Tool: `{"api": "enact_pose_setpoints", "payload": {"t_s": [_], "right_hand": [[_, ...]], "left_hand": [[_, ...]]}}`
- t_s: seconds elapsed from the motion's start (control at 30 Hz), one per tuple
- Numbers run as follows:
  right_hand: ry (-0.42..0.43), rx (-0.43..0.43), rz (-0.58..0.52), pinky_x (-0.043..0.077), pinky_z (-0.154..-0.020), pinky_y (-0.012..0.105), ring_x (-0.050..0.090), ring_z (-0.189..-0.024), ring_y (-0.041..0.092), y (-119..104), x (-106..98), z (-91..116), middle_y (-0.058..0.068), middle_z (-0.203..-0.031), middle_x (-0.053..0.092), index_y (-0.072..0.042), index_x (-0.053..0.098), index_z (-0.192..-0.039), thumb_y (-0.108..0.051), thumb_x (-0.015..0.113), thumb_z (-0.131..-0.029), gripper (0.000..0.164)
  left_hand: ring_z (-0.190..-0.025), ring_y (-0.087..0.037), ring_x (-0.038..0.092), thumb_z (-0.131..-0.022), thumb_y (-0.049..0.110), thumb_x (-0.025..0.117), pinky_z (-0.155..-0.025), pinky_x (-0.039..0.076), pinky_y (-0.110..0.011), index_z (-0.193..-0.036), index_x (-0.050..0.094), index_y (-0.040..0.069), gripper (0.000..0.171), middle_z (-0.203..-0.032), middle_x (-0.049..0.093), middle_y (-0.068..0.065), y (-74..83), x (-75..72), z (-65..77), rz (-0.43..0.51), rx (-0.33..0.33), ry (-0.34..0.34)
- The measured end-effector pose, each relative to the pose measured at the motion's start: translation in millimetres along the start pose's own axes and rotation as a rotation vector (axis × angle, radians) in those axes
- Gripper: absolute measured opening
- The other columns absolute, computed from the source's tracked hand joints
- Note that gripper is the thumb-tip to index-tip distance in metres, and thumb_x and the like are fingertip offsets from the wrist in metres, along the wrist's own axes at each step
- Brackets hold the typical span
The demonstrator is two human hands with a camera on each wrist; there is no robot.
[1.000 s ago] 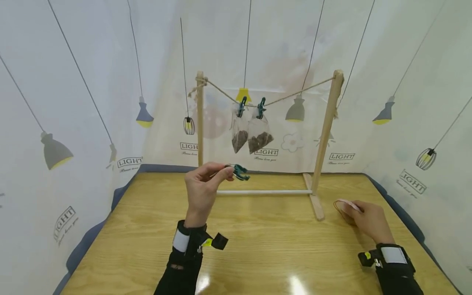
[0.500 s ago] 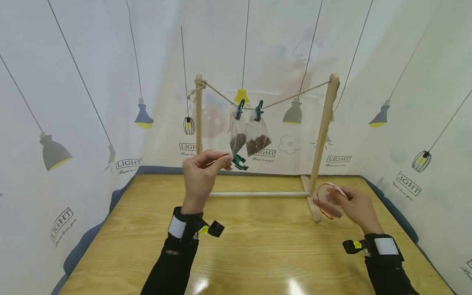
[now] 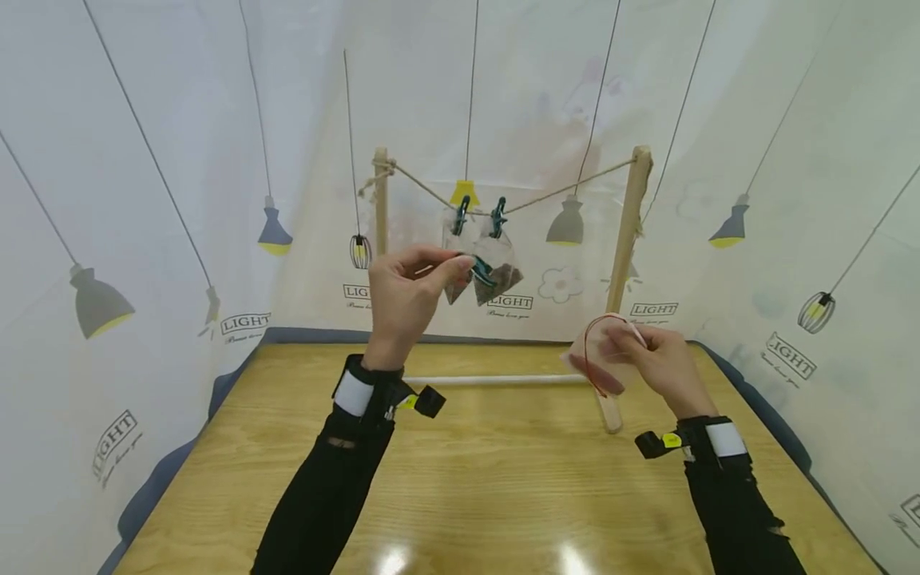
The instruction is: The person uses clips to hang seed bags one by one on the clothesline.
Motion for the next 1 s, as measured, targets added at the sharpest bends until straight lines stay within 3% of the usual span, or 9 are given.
{"api": "enact_pose_setpoints", "payload": {"t_s": [0.07,0.17,0.33,0.47,0.67,0.87,1.0], "right_hand": [[-0.014,0.012,-0.042,0.052,-0.101,0.045,0.063,-0.103,-0.004,-6,1,-4,0.0,-0.108,0.08,-0.01,0.076,-0.121,-0.058,0.059,-0.098,0.056],[-0.037,0.034,-0.104,0.047,-0.104,0.042,0.059,-0.113,-0.001,-13,2,-10,-0.008,-0.108,0.078,-0.009,0.074,-0.124,-0.059,0.061,-0.097,0.058],[-0.053,0.035,-0.165,0.049,-0.103,0.028,0.059,-0.113,-0.004,-23,4,-22,-0.02,-0.099,0.076,-0.005,0.072,-0.127,-0.057,0.063,-0.097,0.061],[-0.067,0.008,-0.18,0.052,-0.095,0.022,0.065,-0.108,-0.002,-32,6,-31,-0.016,-0.094,0.079,-0.006,0.072,-0.128,-0.054,0.063,-0.098,0.058],[-0.056,-0.022,-0.224,0.049,-0.107,0.035,0.066,-0.109,-0.001,-48,7,-43,-0.013,-0.094,0.079,-0.005,0.075,-0.122,-0.056,0.063,-0.097,0.058],[-0.099,-0.07,-0.358,0.057,-0.094,0.019,0.072,-0.099,0.003,-60,7,-53,-0.011,-0.092,0.079,-0.001,0.072,-0.125,-0.045,0.064,-0.1,0.051],[-0.131,-0.075,-0.46,0.06,-0.088,0.018,0.075,-0.091,0.006,-68,8,-60,-0.006,-0.09,0.08,0.0,0.071,-0.126,-0.04,0.066,-0.1,0.048]], "left_hand": [[-0.068,-0.012,0.073,-0.087,0.006,0.081,-0.068,0.064,-0.036,-0.095,0.079,-0.004,0.012,-0.083,0.077,-0.015,3.4,2.7,-8.3,-0.015,0.02,-0.009],[-0.067,-0.014,0.072,-0.088,0.006,0.08,-0.067,0.064,-0.035,-0.095,0.079,-0.004,0.012,-0.085,0.076,-0.021,9.2,7.1,-20.9,-0.044,0.037,-0.024],[-0.067,-0.013,0.071,-0.088,0.013,0.082,-0.059,0.055,-0.024,-0.094,0.08,0.001,0.013,-0.083,0.078,-0.013,18.0,14.5,-40.6,-0.136,0.008,-0.032],[-0.066,-0.014,0.07,-0.089,0.011,0.081,-0.059,0.053,-0.024,-0.093,0.079,0.001,0.012,-0.08,0.077,-0.01,22.2,22.9,-56.6,-0.13,0.006,-0.056],[-0.066,-0.017,0.071,-0.088,0.009,0.081,-0.066,0.06,-0.03,-0.093,0.08,-0.001,0.011,-0.08,0.077,-0.012,27.4,32.3,-78.0,-0.111,-0.001,-0.066],[-0.068,-0.023,0.072,-0.088,0.011,0.082,-0.069,0.062,-0.031,-0.092,0.08,0.001,0.012,-0.082,0.077,-0.014,24.9,42.9,-93.1,-0.131,-0.039,-0.104],[-0.068,-0.023,0.071,-0.088,0.011,0.082,-0.07,0.062,-0.032,-0.09,0.08,0.001,0.011,-0.08,0.076,-0.012,21.8,50.6,-102.2,-0.149,-0.058,-0.126]]}}
Point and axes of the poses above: each hand's wrist, its own z-axis away from the middle knuckle, its own x-axis out of the palm, y = z × x, the point moved 2 cm from there along -z, towards the middle knuckle
